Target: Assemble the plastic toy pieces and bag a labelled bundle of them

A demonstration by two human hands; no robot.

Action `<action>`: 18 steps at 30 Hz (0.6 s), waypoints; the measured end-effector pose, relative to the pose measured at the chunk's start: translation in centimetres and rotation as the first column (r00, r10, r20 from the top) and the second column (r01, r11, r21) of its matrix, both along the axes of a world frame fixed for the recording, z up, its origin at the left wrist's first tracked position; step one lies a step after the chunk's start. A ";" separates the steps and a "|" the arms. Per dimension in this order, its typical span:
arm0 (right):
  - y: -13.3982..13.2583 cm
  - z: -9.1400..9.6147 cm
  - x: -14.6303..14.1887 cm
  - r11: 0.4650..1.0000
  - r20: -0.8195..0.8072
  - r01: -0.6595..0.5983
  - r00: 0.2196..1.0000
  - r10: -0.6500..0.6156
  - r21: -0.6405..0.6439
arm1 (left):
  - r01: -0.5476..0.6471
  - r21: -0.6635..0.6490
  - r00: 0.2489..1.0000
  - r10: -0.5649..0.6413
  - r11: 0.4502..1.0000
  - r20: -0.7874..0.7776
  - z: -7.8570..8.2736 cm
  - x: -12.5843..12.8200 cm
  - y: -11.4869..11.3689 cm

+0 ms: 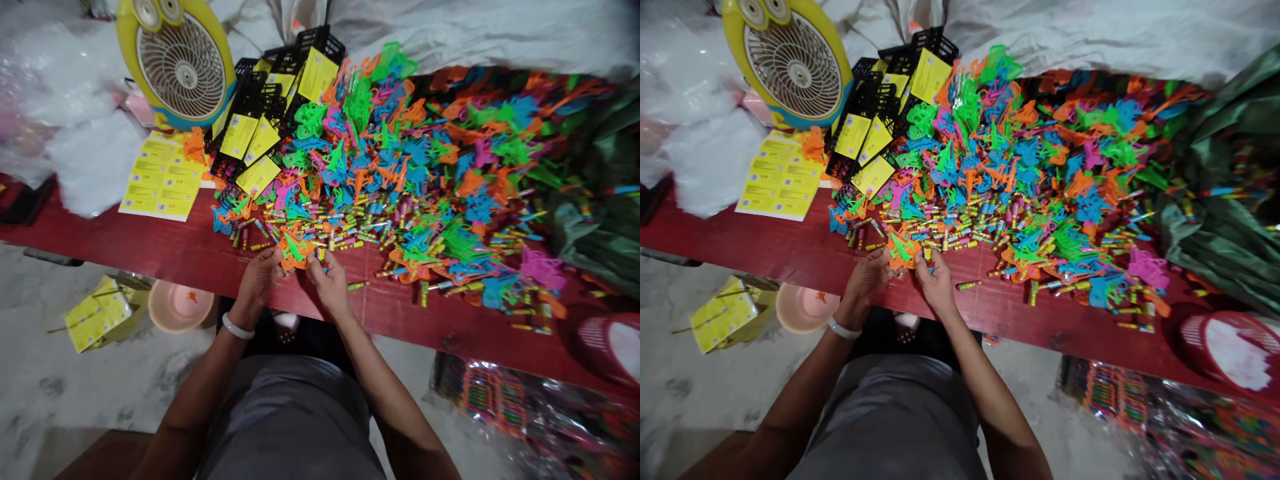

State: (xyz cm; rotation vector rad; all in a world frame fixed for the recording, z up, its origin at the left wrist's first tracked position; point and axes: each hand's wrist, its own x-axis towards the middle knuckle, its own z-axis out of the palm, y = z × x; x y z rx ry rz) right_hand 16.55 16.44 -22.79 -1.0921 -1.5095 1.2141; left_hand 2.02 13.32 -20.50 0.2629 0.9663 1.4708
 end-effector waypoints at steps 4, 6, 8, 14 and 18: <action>-0.5 -0.4 0.2 0.866 0.194 -0.056 0.980 -0.049 0.498 | 0.084 -0.086 0.990 -0.073 0.993 0.125 -0.5 -0.1 -0.4; -0.4 -0.2 0.6 0.793 0.216 -0.108 0.976 -0.030 0.600 | 0.163 -0.141 0.982 -0.147 0.976 0.121 -0.8 -0.5 -0.7; 0.1 0.1 1.2 0.824 0.180 -0.051 0.982 -0.063 0.564 | 0.190 -0.188 0.981 -0.178 0.964 0.075 -0.9 -1.1 -0.8; 1.0 0.9 1.8 0.999 -0.004 0.038 0.999 -0.038 -0.014 | -0.163 -0.004 0.959 0.157 0.987 -0.237 0.0 -2.5 -0.2; -0.2 0.9 1.1 0.956 -0.143 -0.073 0.989 0.033 -0.283 | -0.077 0.092 0.839 0.115 0.993 -0.533 0.8 -1.5 -0.7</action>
